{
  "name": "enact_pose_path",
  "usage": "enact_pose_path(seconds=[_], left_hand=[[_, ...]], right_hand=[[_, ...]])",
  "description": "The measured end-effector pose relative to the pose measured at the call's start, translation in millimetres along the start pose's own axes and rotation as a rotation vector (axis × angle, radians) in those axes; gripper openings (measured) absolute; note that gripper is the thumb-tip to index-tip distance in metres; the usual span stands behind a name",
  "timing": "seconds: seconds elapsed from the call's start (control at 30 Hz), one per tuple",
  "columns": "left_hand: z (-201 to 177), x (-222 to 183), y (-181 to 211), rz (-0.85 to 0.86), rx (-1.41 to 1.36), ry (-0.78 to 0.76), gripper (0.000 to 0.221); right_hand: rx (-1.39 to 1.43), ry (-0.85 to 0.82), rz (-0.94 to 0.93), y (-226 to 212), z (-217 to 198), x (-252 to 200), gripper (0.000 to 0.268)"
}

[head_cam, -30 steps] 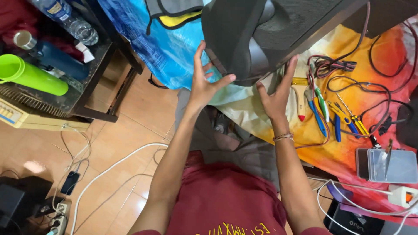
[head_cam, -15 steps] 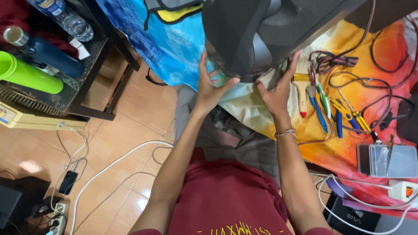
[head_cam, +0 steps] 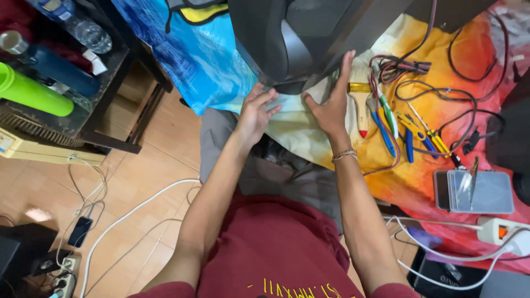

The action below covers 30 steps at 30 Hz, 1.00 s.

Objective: Connecting speaker wires to the spring-loaded terminals on the back of a speaker cabinet.

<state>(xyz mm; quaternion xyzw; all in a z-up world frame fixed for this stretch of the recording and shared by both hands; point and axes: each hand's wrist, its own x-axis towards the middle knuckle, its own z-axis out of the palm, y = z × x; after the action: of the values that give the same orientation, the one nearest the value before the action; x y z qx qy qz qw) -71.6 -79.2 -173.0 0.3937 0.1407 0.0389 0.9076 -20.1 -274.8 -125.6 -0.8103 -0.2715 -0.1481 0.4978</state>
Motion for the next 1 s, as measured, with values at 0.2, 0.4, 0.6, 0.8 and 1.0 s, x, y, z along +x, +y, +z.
enact_pose_path(seconds=[0.2, 0.4, 0.6, 0.8, 1.0], left_hand=[[3, -4, 15, -0.016, 0.092, -0.003, 0.028], [-1, -5, 19, 0.0, 0.247, -0.006, 0.034], [1, -5, 20, 0.034, 0.266, 0.018, 0.053], [32, -33, 62, 0.457, 0.559, 0.124, 0.11], [36, -31, 62, 0.704, 0.768, -0.142, 0.102]], right_hand=[[0.041, 0.008, 0.231, -17, -2, 8, 0.12], [0.019, 0.004, 0.236, -17, -2, 8, 0.118], [-0.009, -0.002, 0.236, -18, -1, 9, 0.118], [-0.012, 0.007, 0.223, -15, 1, 10, 0.119], [-0.014, 0.021, 0.217, -17, 2, 10, 0.116]])
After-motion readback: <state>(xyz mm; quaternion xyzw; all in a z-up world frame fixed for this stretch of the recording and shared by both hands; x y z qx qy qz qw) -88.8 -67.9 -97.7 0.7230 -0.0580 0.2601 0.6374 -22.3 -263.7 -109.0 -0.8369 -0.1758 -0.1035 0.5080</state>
